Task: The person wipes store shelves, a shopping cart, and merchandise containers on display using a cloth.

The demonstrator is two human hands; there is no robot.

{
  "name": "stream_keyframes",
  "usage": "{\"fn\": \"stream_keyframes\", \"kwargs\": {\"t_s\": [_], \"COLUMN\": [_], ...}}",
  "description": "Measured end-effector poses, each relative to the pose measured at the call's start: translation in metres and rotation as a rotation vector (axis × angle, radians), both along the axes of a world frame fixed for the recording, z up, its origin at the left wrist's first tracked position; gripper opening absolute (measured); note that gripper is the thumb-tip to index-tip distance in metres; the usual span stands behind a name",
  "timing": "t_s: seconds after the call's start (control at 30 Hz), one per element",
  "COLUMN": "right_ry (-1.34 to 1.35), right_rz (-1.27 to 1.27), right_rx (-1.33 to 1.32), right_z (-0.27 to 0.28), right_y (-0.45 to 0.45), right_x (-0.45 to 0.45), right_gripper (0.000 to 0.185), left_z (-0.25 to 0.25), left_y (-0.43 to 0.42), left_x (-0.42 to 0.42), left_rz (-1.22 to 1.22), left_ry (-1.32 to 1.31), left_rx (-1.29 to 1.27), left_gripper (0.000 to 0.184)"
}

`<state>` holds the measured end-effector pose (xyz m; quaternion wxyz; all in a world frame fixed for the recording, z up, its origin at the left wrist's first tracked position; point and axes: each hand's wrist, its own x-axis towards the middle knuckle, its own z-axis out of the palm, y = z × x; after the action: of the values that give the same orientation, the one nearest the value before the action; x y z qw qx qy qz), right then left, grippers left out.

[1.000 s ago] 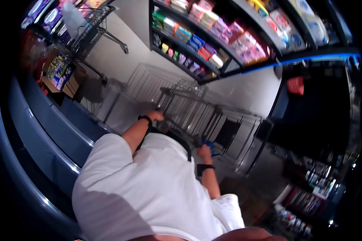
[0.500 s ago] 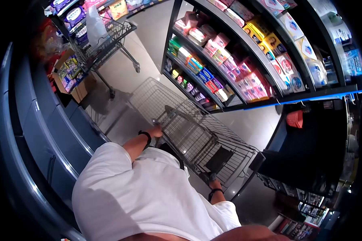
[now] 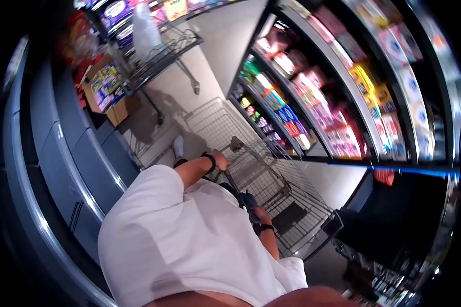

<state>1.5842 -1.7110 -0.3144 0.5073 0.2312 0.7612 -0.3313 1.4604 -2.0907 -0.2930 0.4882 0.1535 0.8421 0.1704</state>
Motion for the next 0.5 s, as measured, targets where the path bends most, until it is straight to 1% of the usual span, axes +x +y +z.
{"fn": "stream_keyframes", "kwargs": {"t_s": [0.03,0.07,0.1,0.13,0.17,0.2,0.23,0.27,0.33,0.37,0.4,0.43,0.47,0.5], "right_ry": [-0.009,0.175,0.375,0.473,0.469,0.520,0.570,0.497,0.557,0.492,0.430,0.452,0.460,0.487], "right_rz": [0.035,0.136,0.231,0.230,0.249,0.325,0.398,0.323,0.180,0.184,0.203,0.209,0.214,0.309], "right_rx": [0.003,-0.012,-0.040,-0.010,-0.005,0.049,0.106,-0.038,-0.252,-0.351,-0.445,-0.548,-0.653,-0.621], "right_z": [-0.004,-0.004,-0.015,0.018,0.032,0.042,0.054,0.068,0.144,0.160,0.174,0.194,0.215,0.235], "right_y": [-0.005,-0.009,-0.024,-0.061,-0.088,-0.114,-0.142,-0.173,-0.277,-0.316,-0.347,-0.386,-0.425,-0.455], "right_x": [0.001,0.004,-0.010,-0.021,-0.037,-0.050,-0.064,-0.083,-0.119,-0.136,-0.156,-0.172,-0.181,-0.191], "right_gripper": [0.034,0.035,0.036,0.038,0.038,0.038,0.039,0.032,0.025,0.023,0.022,0.023,0.024,0.023], "left_z": [0.000,0.005,0.027,0.057,0.083,0.107,0.119,0.123,0.128,0.131,0.136,0.138,0.128,0.128], "left_y": [-0.008,-0.020,-0.035,-0.054,-0.074,-0.095,-0.115,-0.135,-0.178,-0.197,-0.216,-0.234,-0.246,-0.264], "left_x": [-0.010,-0.024,-0.032,-0.039,-0.044,-0.046,-0.048,-0.048,-0.043,-0.038,-0.038,-0.044,-0.040,-0.043], "left_rz": [-0.038,-0.081,0.033,0.144,0.160,0.156,0.149,0.148,0.262,0.267,0.261,0.264,0.381,0.414], "left_ry": [-0.102,-0.192,-0.272,-0.347,-0.348,-0.236,-0.124,-0.130,0.236,0.220,0.279,0.357,0.455,0.452], "left_rx": [0.075,0.149,0.217,0.290,0.302,0.387,0.470,0.482,0.706,0.719,0.762,0.795,0.885,0.887], "left_gripper": [0.064,0.062,0.065,0.068,0.068,0.077,0.088,0.088,0.099,0.099,0.104,0.109,0.089,0.089]}}
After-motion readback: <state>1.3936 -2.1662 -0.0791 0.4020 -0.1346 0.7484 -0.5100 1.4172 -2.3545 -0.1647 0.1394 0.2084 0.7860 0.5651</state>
